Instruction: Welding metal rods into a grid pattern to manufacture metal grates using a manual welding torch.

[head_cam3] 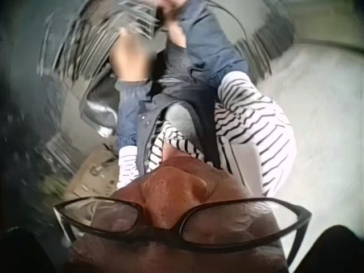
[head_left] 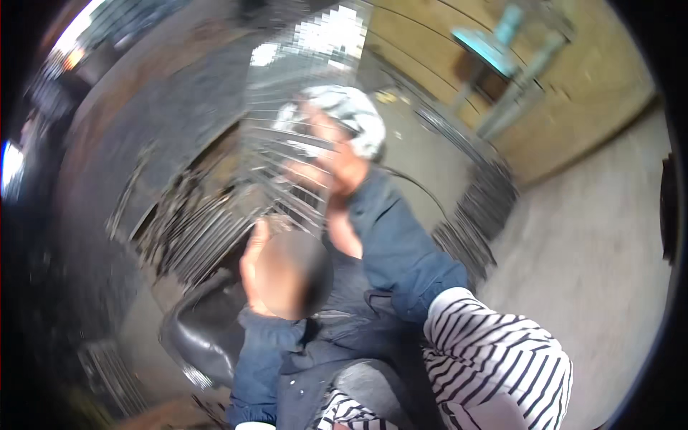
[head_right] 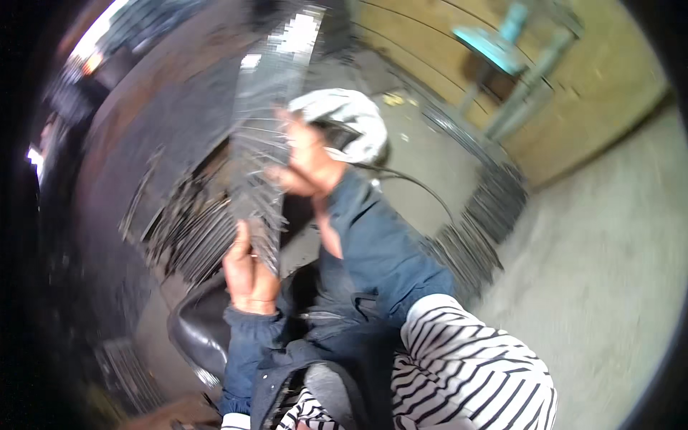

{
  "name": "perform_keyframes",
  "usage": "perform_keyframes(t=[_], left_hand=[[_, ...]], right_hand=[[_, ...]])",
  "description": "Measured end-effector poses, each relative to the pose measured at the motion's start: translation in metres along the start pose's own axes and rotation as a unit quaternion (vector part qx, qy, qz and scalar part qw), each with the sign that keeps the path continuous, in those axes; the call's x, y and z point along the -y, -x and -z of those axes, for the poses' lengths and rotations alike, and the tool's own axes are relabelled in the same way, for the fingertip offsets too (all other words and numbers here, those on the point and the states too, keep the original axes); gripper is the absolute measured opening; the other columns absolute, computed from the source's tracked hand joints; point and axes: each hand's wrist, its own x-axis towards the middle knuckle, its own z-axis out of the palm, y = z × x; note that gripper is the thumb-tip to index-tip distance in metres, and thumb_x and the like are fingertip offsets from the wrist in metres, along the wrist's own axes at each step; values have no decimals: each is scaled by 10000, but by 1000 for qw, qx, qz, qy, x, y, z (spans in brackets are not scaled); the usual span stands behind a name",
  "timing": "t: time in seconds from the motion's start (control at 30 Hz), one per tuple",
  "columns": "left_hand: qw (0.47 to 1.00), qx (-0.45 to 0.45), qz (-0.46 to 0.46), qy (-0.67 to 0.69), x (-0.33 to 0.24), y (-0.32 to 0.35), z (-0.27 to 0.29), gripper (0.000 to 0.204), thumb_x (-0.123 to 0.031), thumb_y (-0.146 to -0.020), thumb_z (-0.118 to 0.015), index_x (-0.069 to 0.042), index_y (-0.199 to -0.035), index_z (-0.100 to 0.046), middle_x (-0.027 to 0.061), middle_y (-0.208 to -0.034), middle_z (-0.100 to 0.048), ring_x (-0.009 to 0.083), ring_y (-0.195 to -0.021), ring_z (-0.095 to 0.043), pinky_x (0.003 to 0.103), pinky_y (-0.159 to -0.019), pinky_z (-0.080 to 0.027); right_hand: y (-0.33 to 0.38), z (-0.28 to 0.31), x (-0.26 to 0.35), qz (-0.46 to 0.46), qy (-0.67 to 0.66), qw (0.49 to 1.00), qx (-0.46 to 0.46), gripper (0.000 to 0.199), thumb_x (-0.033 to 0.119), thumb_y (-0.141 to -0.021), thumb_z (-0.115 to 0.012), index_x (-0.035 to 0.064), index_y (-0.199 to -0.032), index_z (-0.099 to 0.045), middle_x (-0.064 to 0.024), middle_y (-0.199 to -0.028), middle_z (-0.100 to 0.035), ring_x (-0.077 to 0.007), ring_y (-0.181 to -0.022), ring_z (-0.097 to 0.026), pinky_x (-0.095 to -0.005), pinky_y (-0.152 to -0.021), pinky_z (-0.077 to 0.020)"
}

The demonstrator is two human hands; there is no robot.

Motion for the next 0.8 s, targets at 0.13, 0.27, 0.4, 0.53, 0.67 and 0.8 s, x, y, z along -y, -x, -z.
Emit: perform_keyframes(t=[0.13,0.27,0.4,0.53,0.67,0.8], left_hand=[[997,-15,68,-32,1,-18,1,412,-291,-1090,-462,4,-1368,-537,115,-1269,-642,255,-1176,-603,420,-1076,-459],[992,-34,122,-26,36,-27,-49,283,-177,-1090,-467,50,-1231,-562,146,-1037,-635,183,-954,-646,302,-915,-597],[929,72,206,-300,44,-40,-49,430,-305,-1059,-538,17,-1344,-519,90,-1032,-658,169,-828,-650,276,-718,-504],[784,-30,-51,-618,-19,-42,-25,498,-107,-967,-685,89,-1390,-512,182,-1230,-679,179,-1023,-668,298,-912,-529],[585,-186,-226,-756,-131,-58,51,529,-150,-940,-707,115,-1364,-538,225,-1298,-658,260,-1206,-617,343,-1031,-470],[277,-393,-188,-856,-233,-55,116,760,-355,-829,-771,129,-1362,-527,316,-1269,-631,469,-1181,-595,477,-1020,-471]], right_hand=[[-3,-16,27,-84,5,996,-3,947,232,-711,-810,-38,-1493,-349,-282,-1499,-390,-486,-1376,-395,-496,-1167,-322],[-10,40,25,-77,10,992,-96,569,25,-734,-750,37,-1262,-538,-157,-1212,-475,-328,-1141,-507,-421,-1018,-428],[26,139,15,-216,266,939,-22,816,177,-592,-880,47,-1307,-509,-155,-1179,-502,-281,-1169,-480,-392,-1021,-440],[129,230,-4,-472,368,789,143,922,214,-615,-808,-68,-1407,-429,-287,-1378,-508,-406,-1296,-499,-451,-1125,-402],[345,287,53,-585,402,647,278,784,142,-771,-672,-65,-1476,-398,-291,-1479,-457,-420,-1411,-403,-464,-1196,-329],[437,353,122,-650,386,522,394,1002,158,-551,-871,-82,-1420,-435,-312,-1425,-472,-477,-1346,-432,-500,-1169,-345]])
